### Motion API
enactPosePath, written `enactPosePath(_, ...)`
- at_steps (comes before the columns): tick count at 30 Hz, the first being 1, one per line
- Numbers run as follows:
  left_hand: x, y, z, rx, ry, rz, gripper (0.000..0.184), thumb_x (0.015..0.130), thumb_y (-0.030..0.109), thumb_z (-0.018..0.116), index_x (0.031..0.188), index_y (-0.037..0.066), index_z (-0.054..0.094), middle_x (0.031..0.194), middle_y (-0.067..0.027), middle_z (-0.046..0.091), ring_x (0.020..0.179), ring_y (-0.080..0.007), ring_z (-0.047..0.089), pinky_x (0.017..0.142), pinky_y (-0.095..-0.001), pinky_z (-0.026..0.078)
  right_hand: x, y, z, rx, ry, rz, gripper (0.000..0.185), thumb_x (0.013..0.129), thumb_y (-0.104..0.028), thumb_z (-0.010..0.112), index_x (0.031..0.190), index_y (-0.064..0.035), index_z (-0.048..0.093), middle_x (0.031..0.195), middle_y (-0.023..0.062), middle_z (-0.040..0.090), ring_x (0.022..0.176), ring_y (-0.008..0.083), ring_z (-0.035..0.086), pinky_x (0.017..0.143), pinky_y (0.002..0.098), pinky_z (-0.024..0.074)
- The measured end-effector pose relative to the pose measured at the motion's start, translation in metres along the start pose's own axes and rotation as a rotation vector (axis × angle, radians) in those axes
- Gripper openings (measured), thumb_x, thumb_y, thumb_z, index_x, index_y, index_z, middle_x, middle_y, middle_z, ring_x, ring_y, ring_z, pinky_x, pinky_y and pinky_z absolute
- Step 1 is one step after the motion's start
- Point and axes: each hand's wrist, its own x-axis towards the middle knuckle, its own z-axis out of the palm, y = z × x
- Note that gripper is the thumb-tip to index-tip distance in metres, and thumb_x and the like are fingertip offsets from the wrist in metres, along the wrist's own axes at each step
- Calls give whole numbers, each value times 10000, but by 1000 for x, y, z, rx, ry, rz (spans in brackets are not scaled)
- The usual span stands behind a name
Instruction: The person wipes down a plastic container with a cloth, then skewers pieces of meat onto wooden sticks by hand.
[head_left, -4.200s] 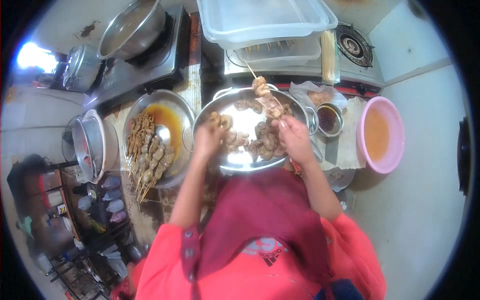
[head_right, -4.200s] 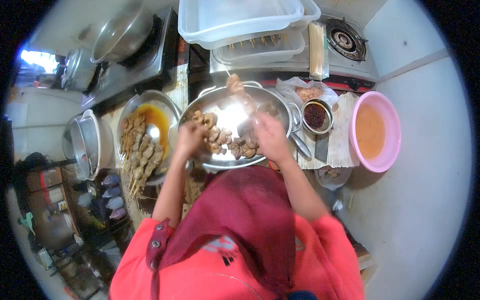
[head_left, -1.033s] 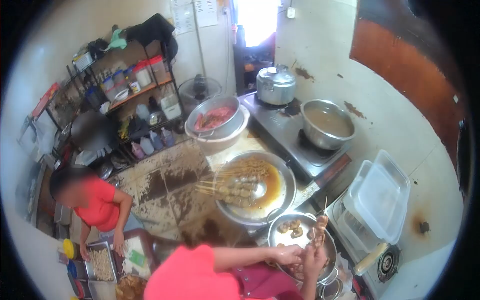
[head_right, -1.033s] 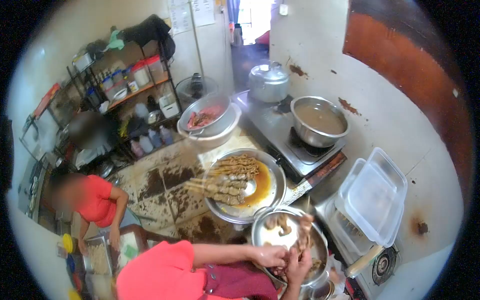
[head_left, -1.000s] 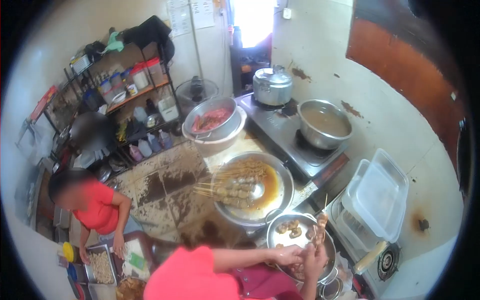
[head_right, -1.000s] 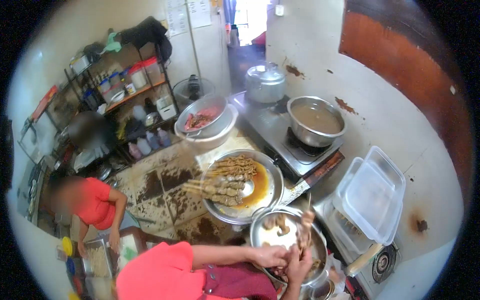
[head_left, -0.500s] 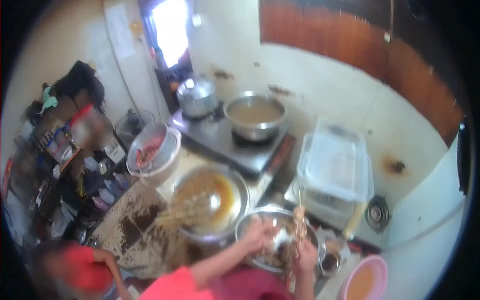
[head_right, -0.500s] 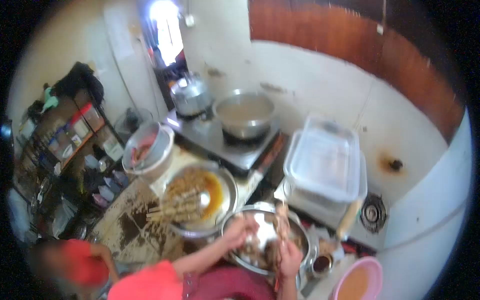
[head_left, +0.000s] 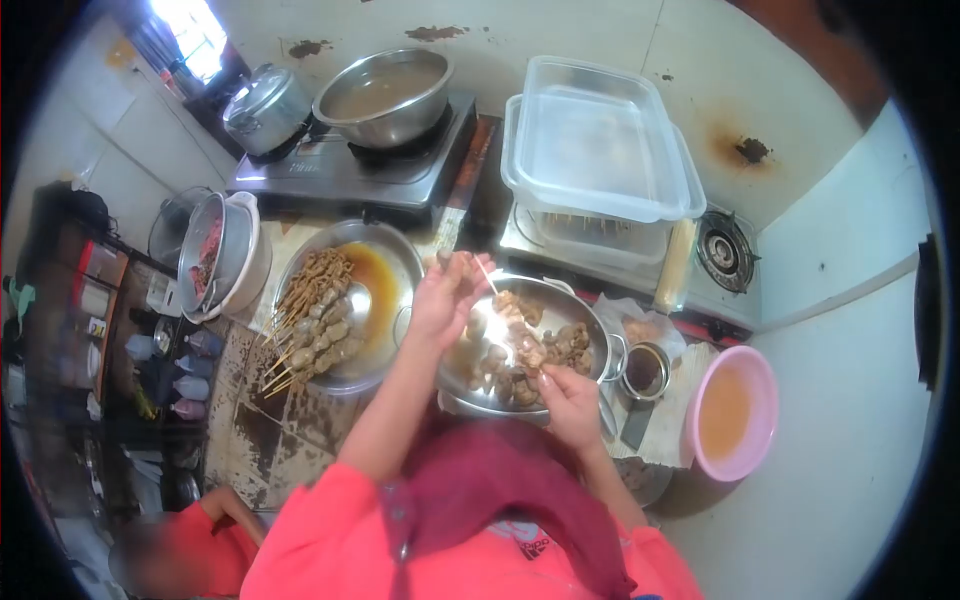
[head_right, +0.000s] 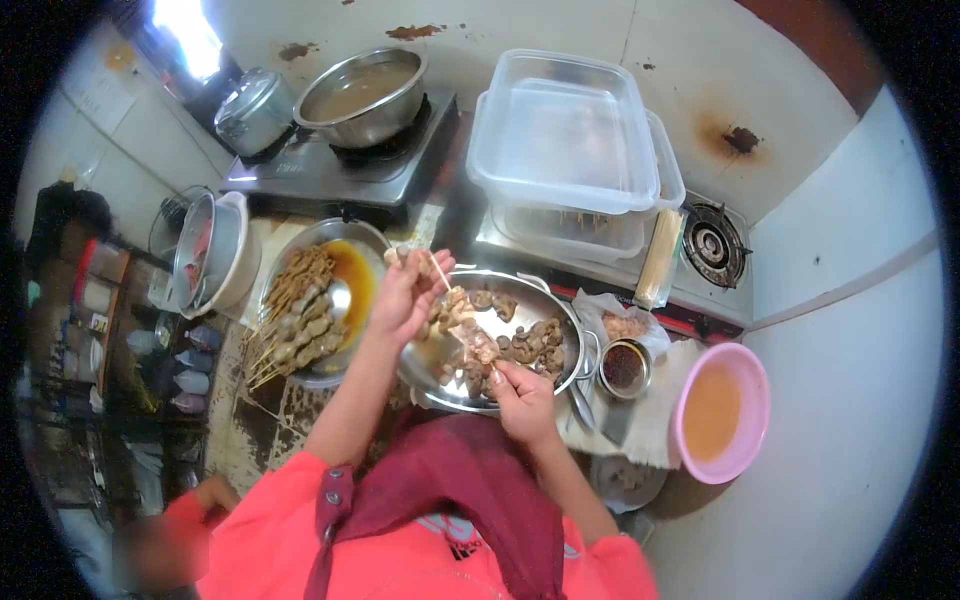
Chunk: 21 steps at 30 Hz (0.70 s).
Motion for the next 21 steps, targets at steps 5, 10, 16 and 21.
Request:
enactPosePath(5,7,2,1,-1,55,35,230,901,206,520,1036,26,476,985,-141,578,896,-239,608,758,-315,534,-3,8,-1,1,-52,14,193,860,-93,539,976,33,627,716,21,603,662,74,520,608,229,425)
enactPosePath(10,8,4,-2,-25,122,27,211,863,167,590,1004,34,507,960,-124,586,872,-225,612,718,-295,533,-2,-1,-5,-183,-46,-7,195,842,-117,552,955,26,623,661,93,596,602,100,535,573,262,435)
enactPosePath(16,7,5,-7,158,80,13,191,838,153,626,955,33,534,881,-97,601,797,-200,626,685,-284,539,7,-6,-23,-306,-225,122,194,843,-120,541,931,27,633,673,85,608,618,107,544,584,259,434)
enactPosePath(21,-4,6,0,345,95,-27,174,836,155,627,931,34,546,857,-91,606,777,-196,628,661,-275,529,12,-5,-37,-360,-345,224,196,852,-108,532,924,41,636,662,5,608,633,68,522,575,246,426)
